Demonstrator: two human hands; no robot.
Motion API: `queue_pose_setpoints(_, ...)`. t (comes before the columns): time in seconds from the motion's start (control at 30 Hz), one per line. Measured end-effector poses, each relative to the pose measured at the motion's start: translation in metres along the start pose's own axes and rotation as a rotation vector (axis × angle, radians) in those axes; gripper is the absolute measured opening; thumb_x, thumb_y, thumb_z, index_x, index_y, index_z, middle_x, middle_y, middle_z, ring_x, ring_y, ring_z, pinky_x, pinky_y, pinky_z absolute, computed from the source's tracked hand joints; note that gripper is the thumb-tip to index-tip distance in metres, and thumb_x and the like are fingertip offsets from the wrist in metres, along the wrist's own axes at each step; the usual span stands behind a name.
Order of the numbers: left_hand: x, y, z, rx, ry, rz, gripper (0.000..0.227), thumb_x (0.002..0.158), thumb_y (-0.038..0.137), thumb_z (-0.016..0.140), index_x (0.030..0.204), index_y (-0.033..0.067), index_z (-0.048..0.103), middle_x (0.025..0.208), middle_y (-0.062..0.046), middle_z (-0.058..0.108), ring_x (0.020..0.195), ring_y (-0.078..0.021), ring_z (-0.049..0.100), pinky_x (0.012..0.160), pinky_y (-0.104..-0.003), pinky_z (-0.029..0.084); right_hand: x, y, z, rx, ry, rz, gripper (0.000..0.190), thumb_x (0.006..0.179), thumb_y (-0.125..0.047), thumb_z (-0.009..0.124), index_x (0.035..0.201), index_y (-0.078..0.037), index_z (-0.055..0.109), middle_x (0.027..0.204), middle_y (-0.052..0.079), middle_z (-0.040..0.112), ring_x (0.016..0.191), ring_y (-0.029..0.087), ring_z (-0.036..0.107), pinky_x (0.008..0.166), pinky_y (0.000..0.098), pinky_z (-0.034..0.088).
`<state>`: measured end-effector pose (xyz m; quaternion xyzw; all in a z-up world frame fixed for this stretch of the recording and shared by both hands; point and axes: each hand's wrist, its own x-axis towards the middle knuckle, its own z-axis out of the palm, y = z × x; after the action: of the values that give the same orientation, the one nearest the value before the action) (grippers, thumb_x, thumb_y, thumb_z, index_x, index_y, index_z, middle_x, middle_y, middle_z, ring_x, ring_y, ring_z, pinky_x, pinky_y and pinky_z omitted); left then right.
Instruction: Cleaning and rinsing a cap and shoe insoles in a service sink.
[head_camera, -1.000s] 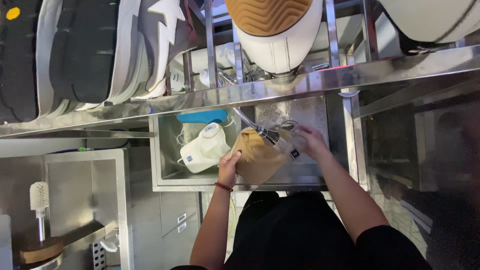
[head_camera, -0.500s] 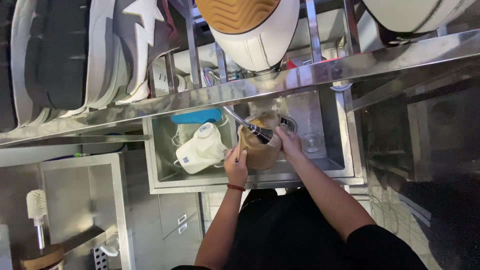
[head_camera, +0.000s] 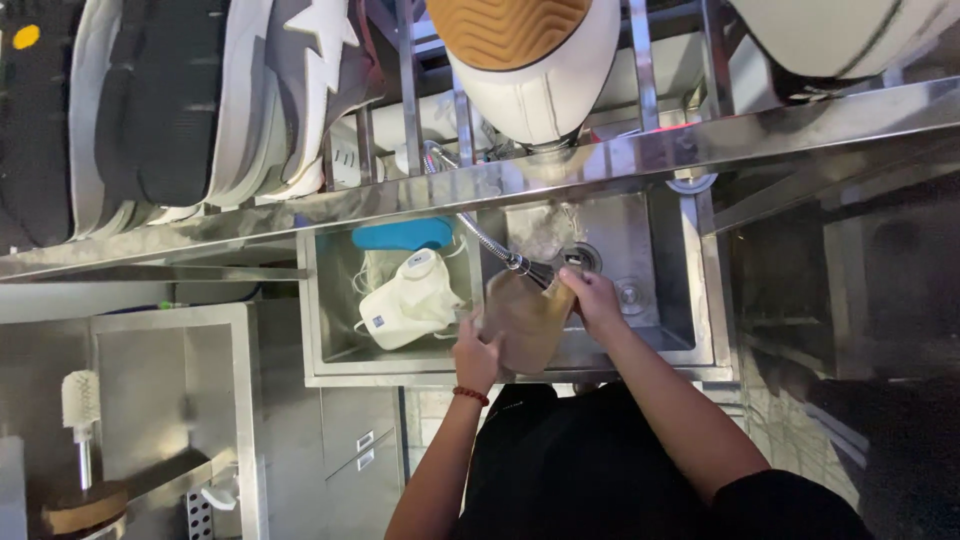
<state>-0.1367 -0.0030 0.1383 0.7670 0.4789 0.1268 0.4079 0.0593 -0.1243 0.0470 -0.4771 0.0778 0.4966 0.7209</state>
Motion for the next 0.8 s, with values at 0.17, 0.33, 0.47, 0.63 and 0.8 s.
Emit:
queue_pose_setpoints(0.17, 0.007, -0.022, 0.049, 0.162, -0.181, 0.257, 0.058, 0.074, 0.012, 0.082, 0.125, 0.0035, 0.058, 0.112, -0.025, 0.070, 0.101, -0.0423, 0.067, 0.087, -0.047, 0.053, 0.002, -0.012, -0.008, 0.004, 0.031, -0.098, 0.025, 0.101, -0.026, 0.066, 0.107, -0.002, 0.070, 0.091, 0.006, 0.071, 0.078, 0.016, 0.066, 0.068, 0.0309, 0.053)
queue_pose_setpoints(0.33, 0.042, -0.034, 0.102, -0.136, -0.212, 0.511, 0.031, 0.093, 0.008, 0.066, 0.124, 0.0025, 0.069, 0.124, -0.020, 0.073, 0.116, -0.0361, 0.069, 0.103, -0.038, 0.054, -0.002, -0.016, -0.003, -0.464, -0.056, -0.183, 0.024, 0.096, -0.016, 0.067, 0.111, 0.000, 0.074, 0.096, 0.004, 0.073, 0.088, 0.013, 0.066, 0.080, 0.0277, 0.053)
queue_pose_setpoints(0.47, 0.072, -0.004, 0.124, -0.595, -0.432, -0.139, 0.033, 0.094, 0.024, 0.076, 0.114, -0.0010, 0.069, 0.111, -0.011, 0.074, 0.100, -0.0201, 0.069, 0.090, -0.034, 0.054, 0.003, -0.025, 0.007, -0.774, -0.139, -0.337, 0.022, 0.095, -0.011, 0.062, 0.114, -0.002, 0.068, 0.097, 0.007, 0.071, 0.090, 0.018, 0.065, 0.080, 0.0321, 0.052)
queue_pose_setpoints(0.63, 0.080, -0.019, 0.140, -0.552, -0.202, 0.088, 0.036, 0.086, 0.016, 0.085, 0.110, -0.0010, 0.064, 0.103, -0.008, 0.071, 0.094, -0.0182, 0.067, 0.085, -0.033, 0.055, 0.003, -0.023, 0.003, -1.183, -0.093, -0.604, 0.016, 0.090, -0.006, 0.066, 0.107, -0.006, 0.068, 0.100, 0.016, 0.067, 0.098, 0.035, 0.065, 0.084, 0.0426, 0.052)
queue_pose_setpoints(0.8, 0.065, -0.025, 0.141, -0.804, -0.318, -0.139, 0.019, 0.093, 0.008, 0.076, 0.108, -0.0022, 0.069, 0.099, -0.003, 0.073, 0.089, -0.0151, 0.069, 0.079, -0.029, 0.057, -0.017, -0.009, 0.004, -1.334, -0.070, -0.698, 0.023, 0.074, -0.005, 0.070, 0.095, -0.010, 0.075, 0.103, 0.013, 0.069, 0.097, 0.037, 0.065, 0.081, 0.0469, 0.052)
